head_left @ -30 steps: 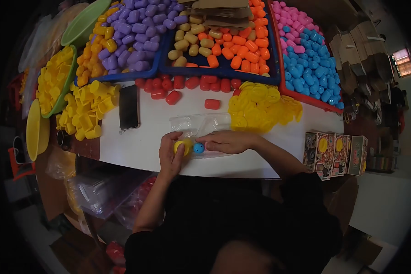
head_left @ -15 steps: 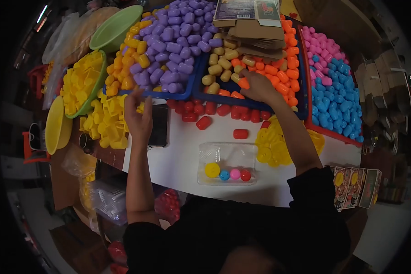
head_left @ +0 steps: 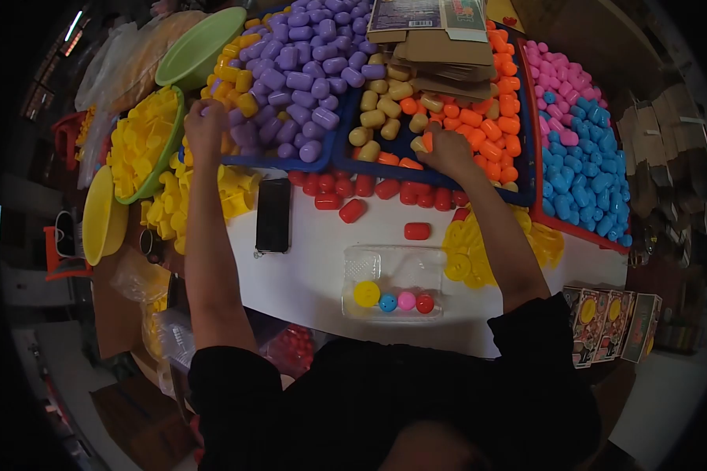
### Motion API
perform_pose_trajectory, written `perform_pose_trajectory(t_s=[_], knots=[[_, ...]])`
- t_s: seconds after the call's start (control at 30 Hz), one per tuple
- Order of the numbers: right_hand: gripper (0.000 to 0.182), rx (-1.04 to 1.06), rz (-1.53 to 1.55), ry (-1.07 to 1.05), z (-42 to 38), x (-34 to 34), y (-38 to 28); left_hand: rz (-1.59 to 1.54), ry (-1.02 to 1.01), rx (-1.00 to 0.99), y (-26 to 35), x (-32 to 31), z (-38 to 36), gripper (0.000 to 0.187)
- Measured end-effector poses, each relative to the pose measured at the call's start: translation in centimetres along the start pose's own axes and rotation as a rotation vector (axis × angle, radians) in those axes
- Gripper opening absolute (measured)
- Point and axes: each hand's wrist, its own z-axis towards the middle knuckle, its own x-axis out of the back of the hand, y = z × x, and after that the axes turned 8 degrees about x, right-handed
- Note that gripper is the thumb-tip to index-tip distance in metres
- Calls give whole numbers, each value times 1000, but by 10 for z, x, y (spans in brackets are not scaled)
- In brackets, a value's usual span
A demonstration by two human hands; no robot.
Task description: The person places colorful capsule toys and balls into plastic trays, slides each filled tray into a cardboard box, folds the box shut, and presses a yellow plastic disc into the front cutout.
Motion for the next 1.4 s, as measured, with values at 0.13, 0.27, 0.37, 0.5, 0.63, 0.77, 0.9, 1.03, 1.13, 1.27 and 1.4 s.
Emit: perform_pose_trajectory(t_s=[0.13,0.27,0.37,0.5,0.63,0.77,0.9,1.03,1.13,1.27,1.4], knots=[[40,82,58,-17,5,-13,16,810,-18,-416,24,-25,5,39],[39,175,229,110,15,-22,23,1042,-120,-280,41,-41,6,43],[37,58,555,282,-8,6,12,325,-205,38,43,-25,-6,37],[35,293,809,53,-113,71,-15,-140,-488,81,71,-28,-141,35],[35,283,409,-251,-195,53,-51,188,-1021,-227,60,-71,-259,29],[33,167,134,-411,-206,22,-75,832,-1063,-652,22,-107,-303,25],[38,340,625,-443,-211,8,-49,82,-984,28,32,-92,-291,29],[41,249,742,-325,-224,11,-39,-329,-982,522,30,-85,-288,33],[41,-45,567,-303,-226,18,-53,46,-940,84,24,-94,-300,31],[50,-60,477,-195,-236,-12,-62,481,-802,-591,6,-104,-307,26],[62,0,1039,-139,-259,-36,-77,450,-876,-533,0,-96,-296,23]])
